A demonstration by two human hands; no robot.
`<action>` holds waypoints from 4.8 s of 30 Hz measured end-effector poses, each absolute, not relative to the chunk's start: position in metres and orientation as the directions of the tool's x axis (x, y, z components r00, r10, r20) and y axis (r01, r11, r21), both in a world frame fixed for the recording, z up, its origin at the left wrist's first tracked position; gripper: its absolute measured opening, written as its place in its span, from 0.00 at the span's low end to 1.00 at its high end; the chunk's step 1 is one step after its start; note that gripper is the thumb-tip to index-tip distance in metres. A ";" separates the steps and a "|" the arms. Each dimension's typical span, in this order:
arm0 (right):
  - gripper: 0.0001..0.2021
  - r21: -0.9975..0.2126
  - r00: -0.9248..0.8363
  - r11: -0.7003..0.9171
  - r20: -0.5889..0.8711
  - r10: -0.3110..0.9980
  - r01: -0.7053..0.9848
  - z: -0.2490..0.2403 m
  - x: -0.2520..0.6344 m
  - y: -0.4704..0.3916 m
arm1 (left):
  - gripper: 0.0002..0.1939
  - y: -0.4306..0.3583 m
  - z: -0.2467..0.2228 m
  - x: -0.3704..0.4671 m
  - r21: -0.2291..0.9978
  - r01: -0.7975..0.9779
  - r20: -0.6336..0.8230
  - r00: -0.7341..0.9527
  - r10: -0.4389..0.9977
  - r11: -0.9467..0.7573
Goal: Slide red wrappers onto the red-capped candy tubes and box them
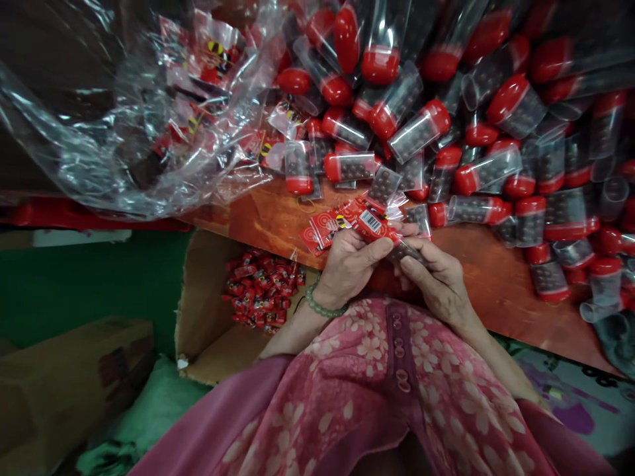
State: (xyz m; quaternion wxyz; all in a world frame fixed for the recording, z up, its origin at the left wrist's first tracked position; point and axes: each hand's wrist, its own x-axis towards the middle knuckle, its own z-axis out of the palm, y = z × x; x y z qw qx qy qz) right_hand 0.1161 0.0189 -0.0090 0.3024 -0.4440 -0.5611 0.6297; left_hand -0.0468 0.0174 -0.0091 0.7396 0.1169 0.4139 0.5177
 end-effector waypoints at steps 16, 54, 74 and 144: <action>0.13 -0.554 -0.456 0.566 0.339 0.823 0.610 -0.009 0.123 0.019 | 0.16 0.020 -0.009 -0.037 0.651 -0.660 -0.460 0.048 0.886 0.374; 0.18 -0.978 -0.445 -0.202 -0.203 0.872 0.050 -0.019 0.132 0.019 | 0.25 0.021 -0.011 -0.031 0.622 -0.646 -0.497 0.111 0.861 0.442; 0.15 -0.997 -0.255 0.077 0.070 0.964 0.021 -0.032 0.138 0.008 | 0.25 0.001 0.002 -0.021 0.763 -0.447 -0.395 0.250 0.884 0.467; 0.13 -0.566 -0.615 0.687 0.357 0.703 0.456 -0.001 0.125 0.109 | 0.15 0.024 -0.015 -0.122 0.389 0.907 0.049 0.152 0.987 -0.159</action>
